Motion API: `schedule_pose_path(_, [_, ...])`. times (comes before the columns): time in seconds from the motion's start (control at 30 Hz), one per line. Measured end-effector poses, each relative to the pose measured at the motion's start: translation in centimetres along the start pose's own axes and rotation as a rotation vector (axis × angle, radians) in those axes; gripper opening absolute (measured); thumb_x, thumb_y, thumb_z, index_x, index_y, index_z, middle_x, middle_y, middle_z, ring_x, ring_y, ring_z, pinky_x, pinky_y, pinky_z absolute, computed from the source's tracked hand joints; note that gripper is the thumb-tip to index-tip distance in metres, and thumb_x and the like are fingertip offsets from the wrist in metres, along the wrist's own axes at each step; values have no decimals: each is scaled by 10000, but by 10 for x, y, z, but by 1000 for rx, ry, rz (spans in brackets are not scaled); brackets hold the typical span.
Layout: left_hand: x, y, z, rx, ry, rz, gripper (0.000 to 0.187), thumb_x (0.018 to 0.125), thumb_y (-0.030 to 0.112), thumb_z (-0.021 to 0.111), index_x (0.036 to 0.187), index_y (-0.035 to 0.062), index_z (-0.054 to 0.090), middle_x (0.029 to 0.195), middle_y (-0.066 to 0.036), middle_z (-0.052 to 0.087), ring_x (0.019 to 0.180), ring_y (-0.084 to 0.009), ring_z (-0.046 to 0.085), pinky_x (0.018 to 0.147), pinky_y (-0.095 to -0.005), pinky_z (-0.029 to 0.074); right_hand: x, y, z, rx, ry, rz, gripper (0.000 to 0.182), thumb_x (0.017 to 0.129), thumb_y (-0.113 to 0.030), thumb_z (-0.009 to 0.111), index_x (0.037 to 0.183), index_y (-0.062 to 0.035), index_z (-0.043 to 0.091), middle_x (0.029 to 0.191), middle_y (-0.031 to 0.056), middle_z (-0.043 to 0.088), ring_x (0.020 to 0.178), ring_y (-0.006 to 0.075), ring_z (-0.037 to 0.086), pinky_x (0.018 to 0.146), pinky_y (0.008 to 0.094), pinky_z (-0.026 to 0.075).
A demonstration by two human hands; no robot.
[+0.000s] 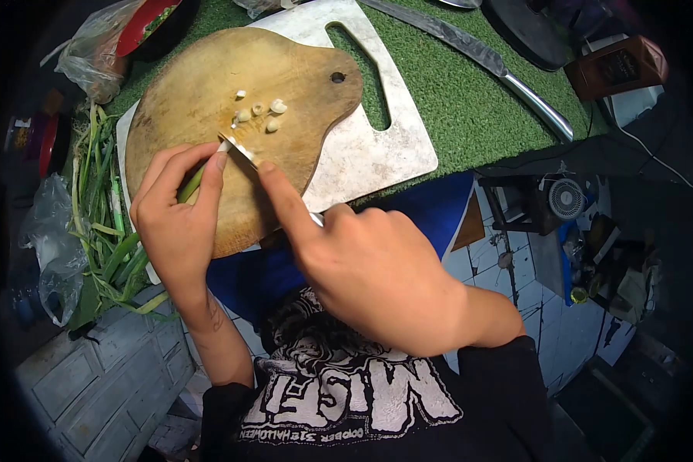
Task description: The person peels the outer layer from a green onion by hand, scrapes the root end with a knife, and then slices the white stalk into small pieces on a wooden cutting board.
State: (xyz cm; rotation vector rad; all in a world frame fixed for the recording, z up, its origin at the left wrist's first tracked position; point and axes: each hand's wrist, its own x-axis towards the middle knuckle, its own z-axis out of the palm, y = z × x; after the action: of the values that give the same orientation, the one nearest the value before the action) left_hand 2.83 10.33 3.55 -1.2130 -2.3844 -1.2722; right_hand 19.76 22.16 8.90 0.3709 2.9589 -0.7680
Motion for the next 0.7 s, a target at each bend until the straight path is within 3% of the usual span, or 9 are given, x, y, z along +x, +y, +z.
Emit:
schedule_pose_path(0.23, [0,2,-2,-9,-18,-63,124,796,0,774,903,1,711,918,-118,688,777,-273,687,705,-344,540,-11,13,-2,68,28,24,813,779,45,660,1539,-57,389,654,109,614,533,285,621,530,404,502])
schedule_pose_path(0.7, [0,-1,-2,-42,-5,-31,114,800,-1,773,895,-7,710,886,-124,693,785,-268,695,705,-340,532,17,3,5,87,62,-42,774,817,14,641,1540,-50,371,619,149,619,518,343,620,531,441,498])
